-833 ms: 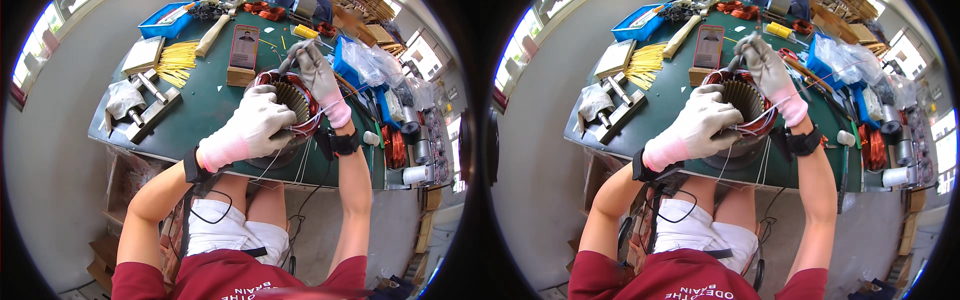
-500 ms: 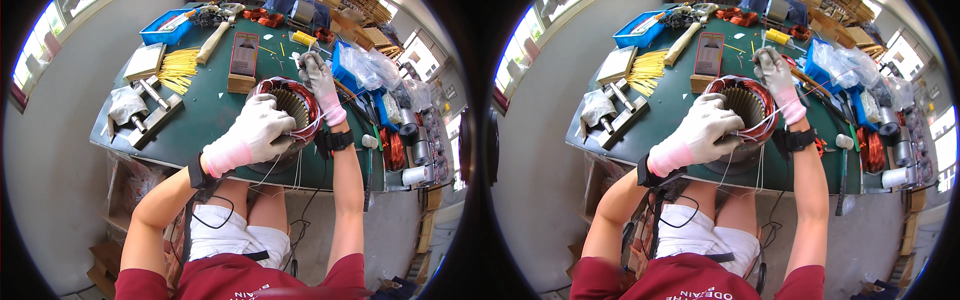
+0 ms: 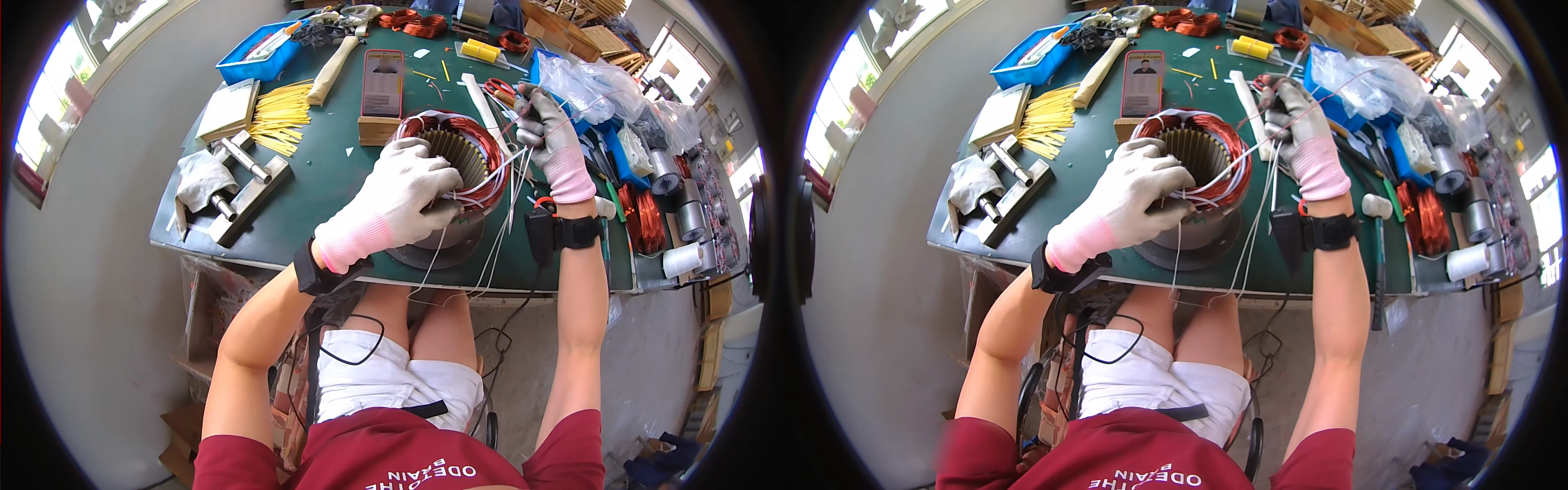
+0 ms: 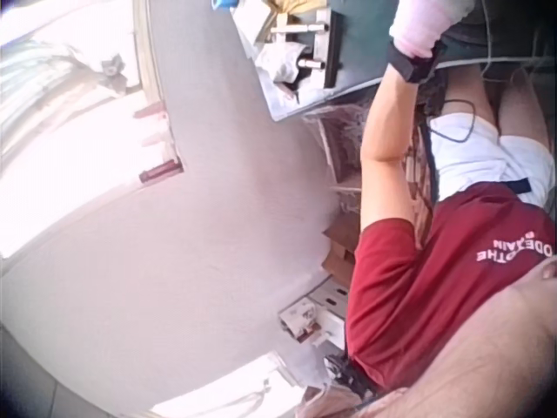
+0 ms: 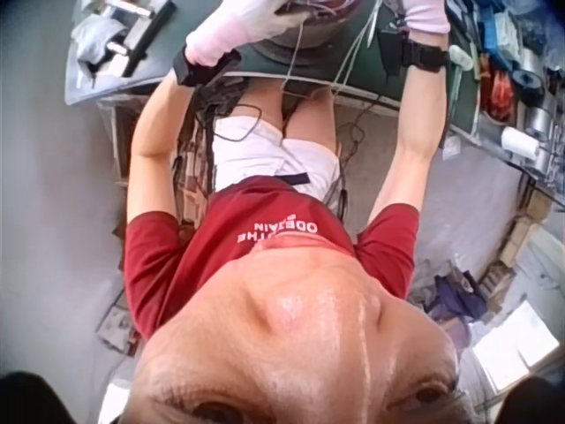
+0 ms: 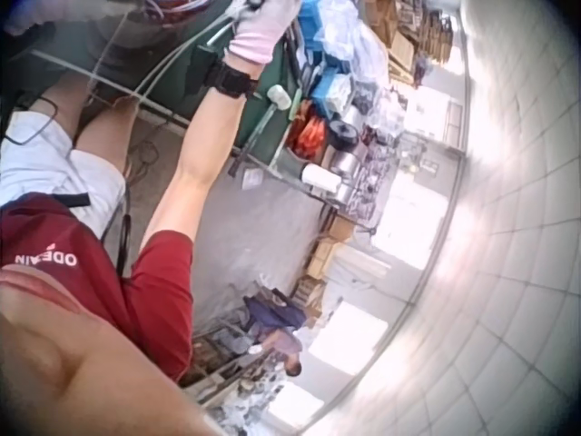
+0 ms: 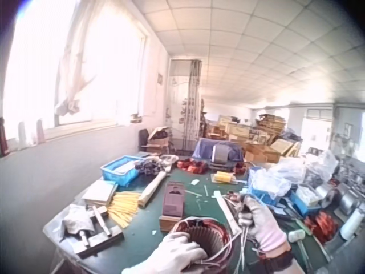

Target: Wiring and securing the coils of a motor stator using thread.

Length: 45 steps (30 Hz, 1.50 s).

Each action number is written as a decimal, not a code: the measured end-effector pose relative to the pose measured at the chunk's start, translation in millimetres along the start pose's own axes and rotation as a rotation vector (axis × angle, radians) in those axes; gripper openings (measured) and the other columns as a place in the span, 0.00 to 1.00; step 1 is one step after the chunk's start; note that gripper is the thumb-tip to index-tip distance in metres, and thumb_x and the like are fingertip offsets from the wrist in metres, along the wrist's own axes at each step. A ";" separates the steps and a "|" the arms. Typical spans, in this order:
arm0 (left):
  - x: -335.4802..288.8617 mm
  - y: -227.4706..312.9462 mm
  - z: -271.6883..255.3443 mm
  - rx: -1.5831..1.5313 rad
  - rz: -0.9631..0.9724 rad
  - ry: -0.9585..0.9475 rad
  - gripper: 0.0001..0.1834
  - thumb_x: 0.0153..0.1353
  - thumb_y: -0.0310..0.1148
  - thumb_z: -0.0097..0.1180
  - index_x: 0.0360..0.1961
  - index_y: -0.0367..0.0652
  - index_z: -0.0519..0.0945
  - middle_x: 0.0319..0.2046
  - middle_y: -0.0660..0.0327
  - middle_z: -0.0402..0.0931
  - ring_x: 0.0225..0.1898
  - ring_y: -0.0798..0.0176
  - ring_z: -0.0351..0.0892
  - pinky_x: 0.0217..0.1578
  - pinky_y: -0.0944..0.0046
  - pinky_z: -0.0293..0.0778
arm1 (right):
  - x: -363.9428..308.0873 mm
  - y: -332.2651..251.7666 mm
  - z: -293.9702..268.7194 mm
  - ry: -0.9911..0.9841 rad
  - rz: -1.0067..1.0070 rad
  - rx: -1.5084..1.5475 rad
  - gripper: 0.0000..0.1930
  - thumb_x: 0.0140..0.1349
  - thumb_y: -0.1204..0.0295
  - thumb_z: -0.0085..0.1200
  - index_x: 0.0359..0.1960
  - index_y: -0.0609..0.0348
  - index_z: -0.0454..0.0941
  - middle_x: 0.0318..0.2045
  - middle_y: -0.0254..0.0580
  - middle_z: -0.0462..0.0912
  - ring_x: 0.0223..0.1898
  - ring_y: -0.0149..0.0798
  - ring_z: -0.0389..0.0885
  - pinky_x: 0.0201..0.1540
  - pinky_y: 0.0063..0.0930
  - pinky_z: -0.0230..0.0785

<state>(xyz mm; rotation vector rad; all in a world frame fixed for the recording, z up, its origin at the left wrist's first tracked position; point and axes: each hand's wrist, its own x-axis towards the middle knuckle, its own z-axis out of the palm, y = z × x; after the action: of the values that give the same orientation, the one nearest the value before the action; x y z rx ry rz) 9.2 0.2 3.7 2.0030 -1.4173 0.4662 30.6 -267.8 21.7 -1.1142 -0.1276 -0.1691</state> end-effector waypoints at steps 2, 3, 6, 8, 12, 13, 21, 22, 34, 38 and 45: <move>-0.6 -2.9 -0.5 0.021 -0.001 -0.010 0.11 0.46 0.34 0.61 0.32 0.42 0.79 0.30 0.59 0.75 0.38 0.53 0.73 0.54 0.55 0.63 | 0.6 -0.5 -1.9 0.128 0.051 0.079 0.11 0.69 0.65 0.49 0.43 0.59 0.75 0.25 0.35 0.75 0.13 0.18 0.54 0.15 0.11 0.46; -0.4 -3.4 -2.2 0.047 -0.007 -0.038 0.13 0.46 0.33 0.62 0.34 0.43 0.79 0.31 0.58 0.76 0.39 0.53 0.74 0.54 0.55 0.64 | 0.5 1.6 -3.6 0.193 0.119 0.139 0.10 0.69 0.65 0.49 0.44 0.58 0.74 0.26 0.34 0.73 0.14 0.18 0.53 0.15 0.11 0.46; -8.7 -3.1 -13.4 0.086 -0.024 -0.018 0.17 0.45 0.32 0.62 0.39 0.43 0.79 0.34 0.56 0.77 0.43 0.53 0.75 0.53 0.55 0.65 | -1.3 19.7 12.7 0.141 0.193 0.290 0.08 0.68 0.67 0.50 0.43 0.56 0.73 0.25 0.31 0.71 0.16 0.19 0.55 0.15 0.12 0.47; -13.1 -3.8 -21.5 0.044 0.012 0.031 0.23 0.45 0.30 0.63 0.46 0.43 0.76 0.40 0.53 0.77 0.47 0.51 0.76 0.52 0.54 0.66 | -5.6 24.8 29.6 0.304 0.225 0.347 0.06 0.68 0.68 0.51 0.42 0.56 0.73 0.24 0.29 0.68 0.16 0.20 0.55 0.16 0.13 0.48; 5.2 5.6 -8.9 -0.019 0.197 0.053 0.20 0.50 0.34 0.60 0.47 0.46 0.77 0.41 0.51 0.77 0.39 0.49 0.79 0.44 0.55 0.70 | -11.5 11.3 -23.6 0.042 0.209 0.562 0.05 0.69 0.69 0.49 0.38 0.56 0.74 0.21 0.26 0.63 0.17 0.20 0.55 0.18 0.15 0.51; 3.1 0.6 -1.9 0.028 0.224 0.082 0.20 0.51 0.35 0.59 0.47 0.47 0.77 0.38 0.51 0.78 0.37 0.49 0.79 0.41 0.54 0.71 | -11.6 15.5 -22.9 0.086 0.153 0.521 0.07 0.68 0.71 0.49 0.43 0.58 0.75 0.21 0.26 0.63 0.17 0.21 0.54 0.18 0.14 0.50; 2.5 -6.7 -21.8 0.018 0.005 -0.161 0.28 0.48 0.34 0.60 0.52 0.38 0.70 0.32 0.49 0.79 0.35 0.44 0.79 0.43 0.53 0.71 | -10.1 27.2 16.6 0.126 0.061 0.321 0.12 0.64 0.67 0.56 0.45 0.60 0.77 0.22 0.26 0.65 0.16 0.20 0.57 0.18 0.15 0.52; 7.6 -6.4 -21.6 0.037 -0.030 -0.214 0.29 0.48 0.34 0.61 0.53 0.38 0.70 0.34 0.48 0.79 0.38 0.44 0.79 0.47 0.53 0.70 | -15.4 22.5 18.7 0.052 0.038 0.201 0.12 0.67 0.66 0.51 0.45 0.60 0.78 0.22 0.25 0.66 0.16 0.19 0.58 0.19 0.15 0.52; -9.1 -1.1 -3.2 -0.046 -0.120 0.064 0.31 0.42 0.28 0.65 0.52 0.40 0.73 0.46 0.54 0.78 0.47 0.48 0.75 0.53 0.55 0.66 | -66.3 17.5 29.7 -0.410 -0.455 -1.052 0.12 0.64 0.65 0.53 0.38 0.61 0.81 0.29 0.44 0.82 0.33 0.38 0.81 0.40 0.27 0.71; -6.6 -4.2 -2.2 -0.009 0.068 0.063 0.21 0.42 0.26 0.64 0.42 0.43 0.79 0.44 0.60 0.80 0.44 0.55 0.77 0.49 0.57 0.66 | -68.2 18.4 27.8 -0.382 -0.509 -1.231 0.16 0.66 0.59 0.51 0.39 0.59 0.82 0.30 0.45 0.80 0.36 0.42 0.76 0.44 0.33 0.69; -12.1 -4.8 -2.9 -0.038 -0.033 0.066 0.16 0.42 0.25 0.64 0.37 0.45 0.82 0.38 0.62 0.82 0.42 0.57 0.77 0.50 0.58 0.65 | -106.1 41.5 44.9 0.192 -0.488 -0.867 0.16 0.61 0.68 0.54 0.49 0.62 0.77 0.31 0.39 0.75 0.34 0.33 0.71 0.42 0.27 0.65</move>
<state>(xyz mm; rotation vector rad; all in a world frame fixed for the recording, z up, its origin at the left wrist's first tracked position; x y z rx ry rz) 9.6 11.7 -3.0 1.9594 -1.3411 0.4830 -65.9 -202.0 -15.0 -1.9067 -0.1573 -0.8227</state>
